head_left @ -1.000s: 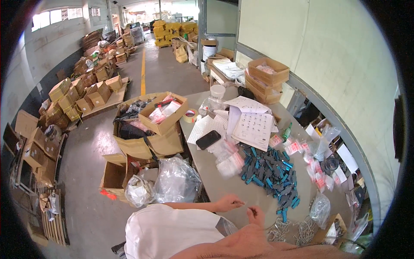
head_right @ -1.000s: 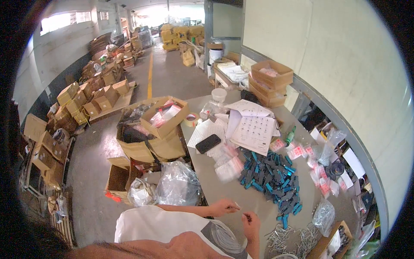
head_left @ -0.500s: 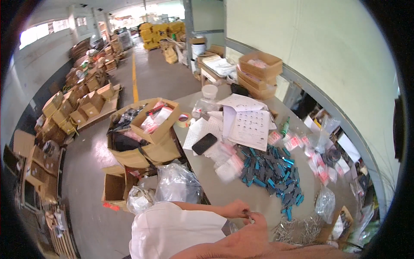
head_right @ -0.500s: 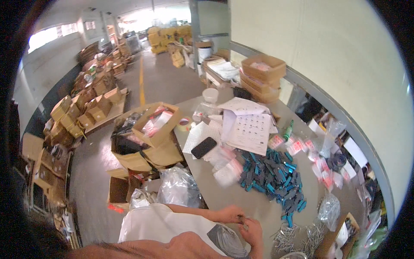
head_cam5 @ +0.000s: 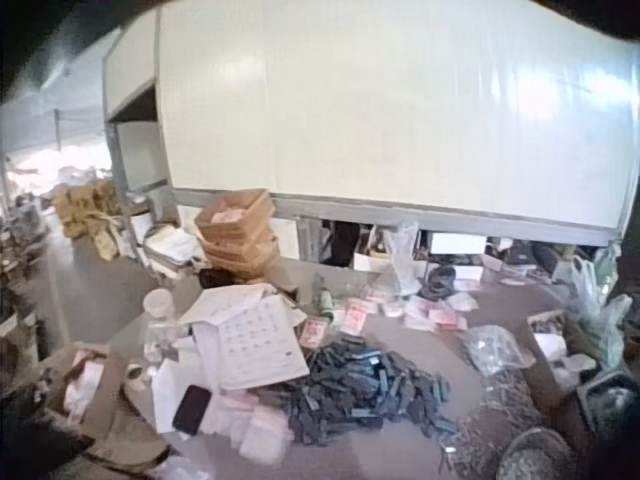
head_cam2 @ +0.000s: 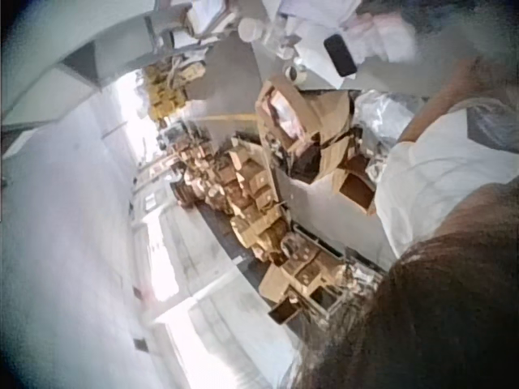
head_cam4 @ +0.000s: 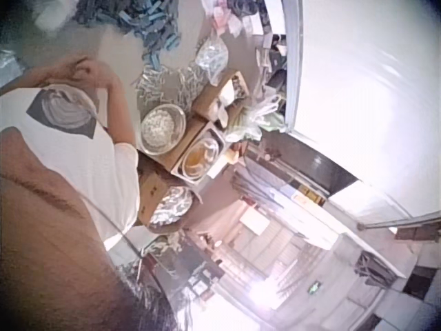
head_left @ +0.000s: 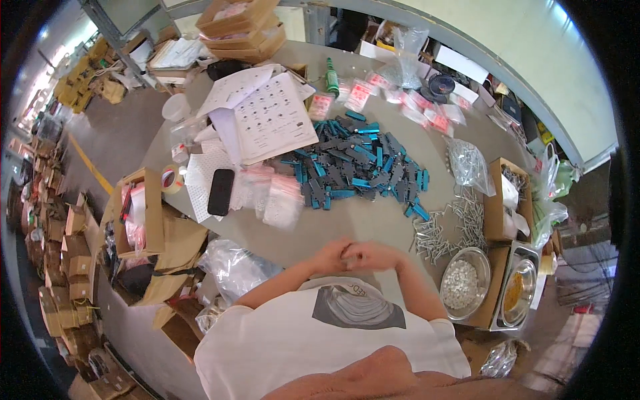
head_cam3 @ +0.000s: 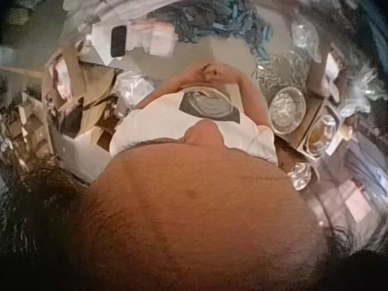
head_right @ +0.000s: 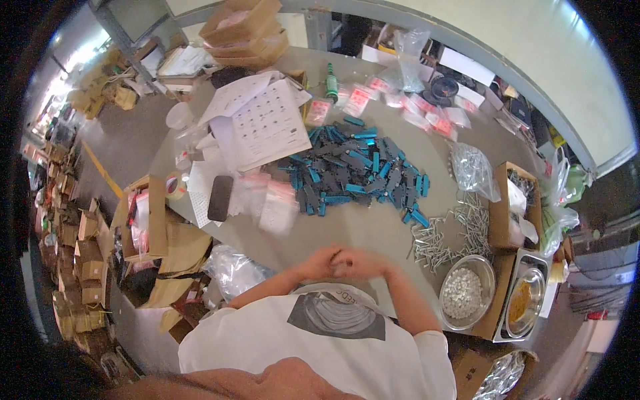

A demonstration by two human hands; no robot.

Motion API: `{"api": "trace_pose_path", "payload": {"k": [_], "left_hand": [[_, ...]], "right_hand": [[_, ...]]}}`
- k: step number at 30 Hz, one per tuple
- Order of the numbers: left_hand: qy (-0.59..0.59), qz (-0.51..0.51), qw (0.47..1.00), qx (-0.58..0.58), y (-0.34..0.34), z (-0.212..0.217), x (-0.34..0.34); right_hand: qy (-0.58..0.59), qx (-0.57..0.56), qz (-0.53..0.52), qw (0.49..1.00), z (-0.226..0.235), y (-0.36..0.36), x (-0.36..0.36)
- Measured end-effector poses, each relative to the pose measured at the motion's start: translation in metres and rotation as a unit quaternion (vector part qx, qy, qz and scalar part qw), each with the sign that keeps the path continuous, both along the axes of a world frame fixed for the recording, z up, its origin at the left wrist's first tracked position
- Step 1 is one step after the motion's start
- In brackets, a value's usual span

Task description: The person walks through a warehouse and places a cardboard box on a table. They then pick up small blue and grey plastic components and white fasteners, inserting the fasteners into the components one by one. The person continues this repetitive assembly process, handling the parts and fasteners by hand.

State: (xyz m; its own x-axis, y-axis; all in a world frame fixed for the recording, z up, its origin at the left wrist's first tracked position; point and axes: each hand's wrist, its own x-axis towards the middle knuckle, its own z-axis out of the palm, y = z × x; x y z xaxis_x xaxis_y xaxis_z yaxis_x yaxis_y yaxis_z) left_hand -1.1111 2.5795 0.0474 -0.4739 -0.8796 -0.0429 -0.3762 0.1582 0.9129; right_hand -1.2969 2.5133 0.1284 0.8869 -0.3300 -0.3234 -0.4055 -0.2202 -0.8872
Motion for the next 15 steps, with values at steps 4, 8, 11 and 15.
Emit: {"api": "trace_pose_path", "payload": {"k": [4, 8, 11, 15], "left_hand": [[0.143, 0.050, 0.949, 0.276, -0.011, -0.016, 0.013], [0.261, 0.075, 0.904, 0.331, -0.029, -0.013, 0.019], [0.308, 0.074, 0.880, 0.355, -0.041, -0.013, 0.019], [0.319, 0.097, 0.848, 0.412, -0.054, -0.026, 0.017]], "right_hand": [[0.104, -0.385, -0.230, 0.888, -0.043, -0.092, -0.009], [0.176, -0.576, -0.307, 0.736, -0.071, -0.131, -0.003], [0.181, -0.593, -0.285, 0.731, -0.088, -0.137, -0.011], [0.104, -0.564, -0.287, 0.767, -0.075, -0.124, -0.011]]}}
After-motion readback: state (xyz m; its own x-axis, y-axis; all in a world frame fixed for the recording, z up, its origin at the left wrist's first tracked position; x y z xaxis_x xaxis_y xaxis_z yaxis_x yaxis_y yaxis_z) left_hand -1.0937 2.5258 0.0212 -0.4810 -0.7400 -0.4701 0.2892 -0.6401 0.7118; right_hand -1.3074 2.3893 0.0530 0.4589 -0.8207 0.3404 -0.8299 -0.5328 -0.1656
